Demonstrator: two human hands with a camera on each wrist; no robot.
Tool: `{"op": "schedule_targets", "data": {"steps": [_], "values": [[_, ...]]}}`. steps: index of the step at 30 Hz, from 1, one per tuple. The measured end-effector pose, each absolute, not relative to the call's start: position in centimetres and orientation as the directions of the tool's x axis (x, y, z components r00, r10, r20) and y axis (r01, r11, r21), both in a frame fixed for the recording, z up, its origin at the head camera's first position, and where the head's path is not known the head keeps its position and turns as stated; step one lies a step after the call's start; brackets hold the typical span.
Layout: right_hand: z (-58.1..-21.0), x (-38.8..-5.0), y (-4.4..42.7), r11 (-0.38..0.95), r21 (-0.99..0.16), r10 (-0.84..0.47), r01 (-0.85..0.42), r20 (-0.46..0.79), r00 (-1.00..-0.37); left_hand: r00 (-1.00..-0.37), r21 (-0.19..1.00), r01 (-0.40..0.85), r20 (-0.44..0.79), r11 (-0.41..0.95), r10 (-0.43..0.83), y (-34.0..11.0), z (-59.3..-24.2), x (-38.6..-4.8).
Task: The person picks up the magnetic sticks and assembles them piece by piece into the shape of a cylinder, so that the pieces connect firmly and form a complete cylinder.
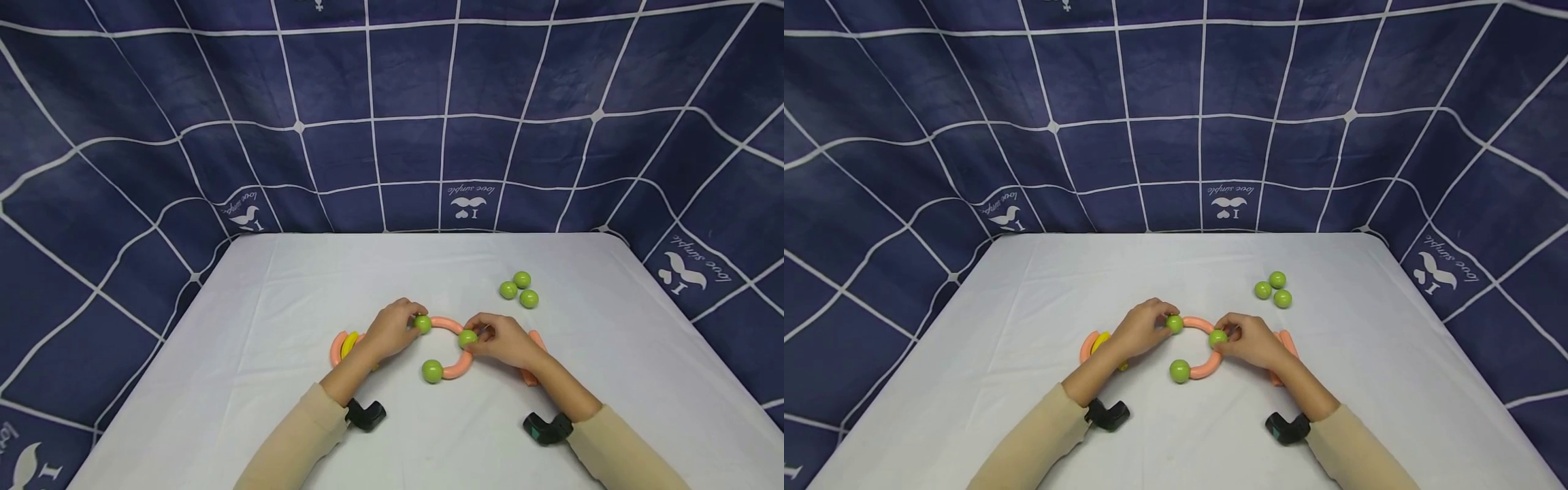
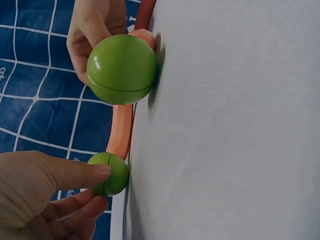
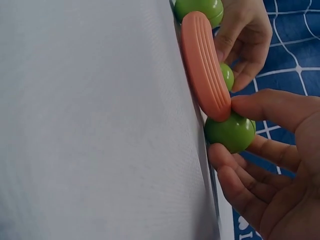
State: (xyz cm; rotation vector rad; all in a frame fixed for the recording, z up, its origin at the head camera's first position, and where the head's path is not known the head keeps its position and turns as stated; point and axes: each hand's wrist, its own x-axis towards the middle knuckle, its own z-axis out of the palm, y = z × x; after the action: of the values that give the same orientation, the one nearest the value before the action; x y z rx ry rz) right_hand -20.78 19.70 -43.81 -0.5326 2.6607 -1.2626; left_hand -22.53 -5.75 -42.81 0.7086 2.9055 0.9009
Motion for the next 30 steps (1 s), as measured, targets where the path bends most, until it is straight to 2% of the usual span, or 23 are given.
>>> {"op": "schedule_targets", "data": {"steps": [12,19,30], "values": [[-44.0,-20.2,19.2,0.583,-0.771,-0.367,-0.256,0.031,-0.930,-0.907,0.527,0.395,0.094,0.753,0.411,-8.1,-42.3,-22.2],[-44.0,-20.2,19.1,0.569,-0.782,-0.365,-0.254,0.036,-0.930,-0.939,0.559,0.333,0.125,0.759,0.320,-10.3,-41.9,-20.6],[-44.4,-20.1,19.4,0.556,-0.792,-0.359,-0.253,0.045,-0.932,-0.973,0.475,0.231,0.136,0.849,0.189,-11.1,-42.1,-18.9]]}}
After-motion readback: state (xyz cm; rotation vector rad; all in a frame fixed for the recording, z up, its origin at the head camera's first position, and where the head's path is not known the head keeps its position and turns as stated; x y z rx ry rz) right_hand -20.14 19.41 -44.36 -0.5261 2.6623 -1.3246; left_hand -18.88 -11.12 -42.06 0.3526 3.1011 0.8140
